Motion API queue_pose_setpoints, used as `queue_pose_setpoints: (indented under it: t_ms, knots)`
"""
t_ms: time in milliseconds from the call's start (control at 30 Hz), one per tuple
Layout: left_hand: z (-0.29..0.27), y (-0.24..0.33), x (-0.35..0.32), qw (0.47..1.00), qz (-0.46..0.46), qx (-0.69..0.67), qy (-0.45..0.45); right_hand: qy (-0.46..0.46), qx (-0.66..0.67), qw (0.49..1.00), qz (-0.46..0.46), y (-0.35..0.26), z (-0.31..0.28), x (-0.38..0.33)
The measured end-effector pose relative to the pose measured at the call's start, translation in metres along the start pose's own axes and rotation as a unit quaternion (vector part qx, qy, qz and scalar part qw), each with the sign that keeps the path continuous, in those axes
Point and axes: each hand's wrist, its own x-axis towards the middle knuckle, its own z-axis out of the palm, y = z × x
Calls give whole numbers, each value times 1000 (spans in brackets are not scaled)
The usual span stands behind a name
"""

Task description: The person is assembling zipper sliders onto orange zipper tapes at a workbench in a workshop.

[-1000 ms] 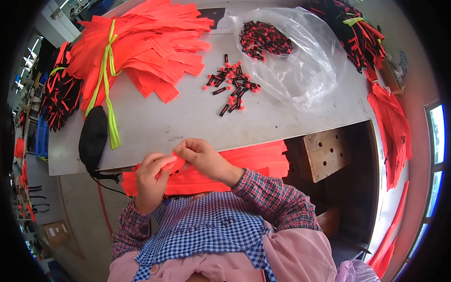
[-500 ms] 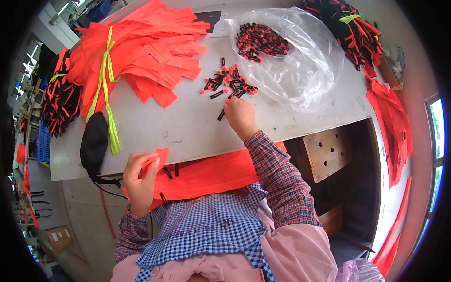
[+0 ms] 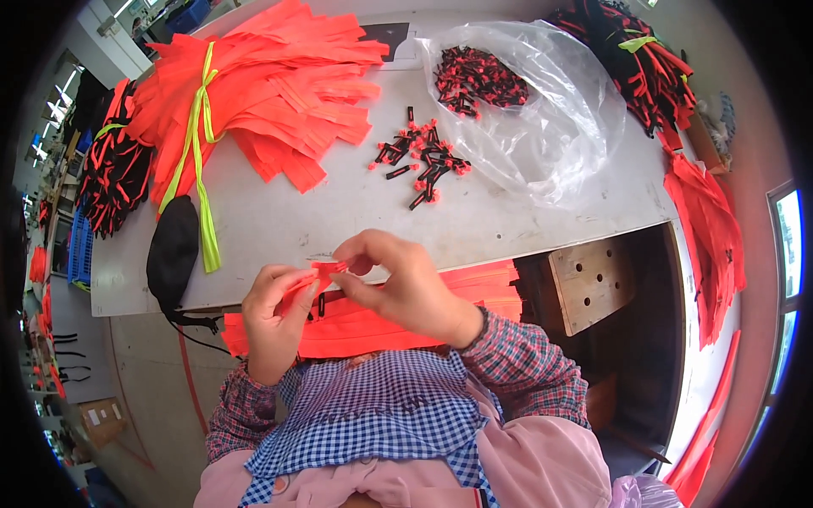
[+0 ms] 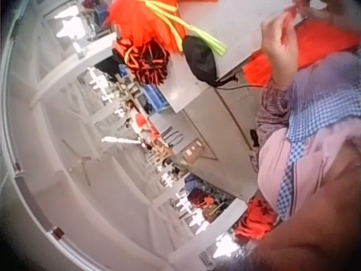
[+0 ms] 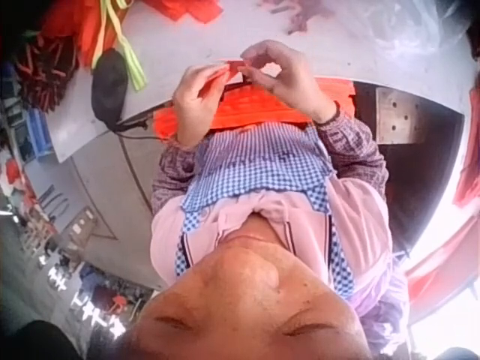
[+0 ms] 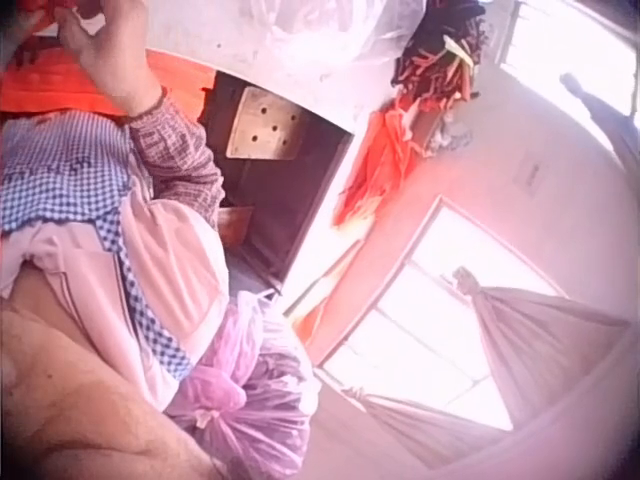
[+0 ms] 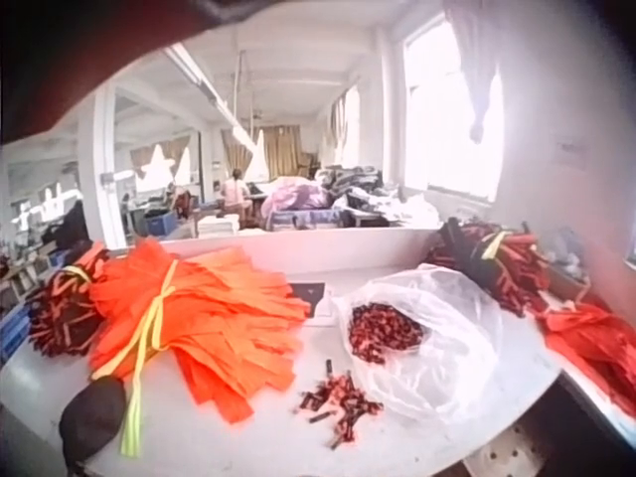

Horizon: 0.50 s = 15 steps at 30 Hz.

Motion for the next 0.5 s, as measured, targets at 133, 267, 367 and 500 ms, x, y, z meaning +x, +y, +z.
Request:
queue_pose_setpoints:
  t_ms: [133, 267, 367, 500]
  knots:
    - [1, 6, -3, 1000, 24, 15, -8, 0, -151, 985, -88, -14, 9, -3]
    - [1, 3, -7, 1000, 23, 2, 1, -2, -176, 976, -130, -13, 11, -6]
    - [0, 2, -8, 1000, 22, 5, -5, -7, -189, 971, -143, -9, 11, -6]
    - [-2, -4, -7, 1000, 12, -12, -17, -24, -171, 972, -157, -2, 15, -7]
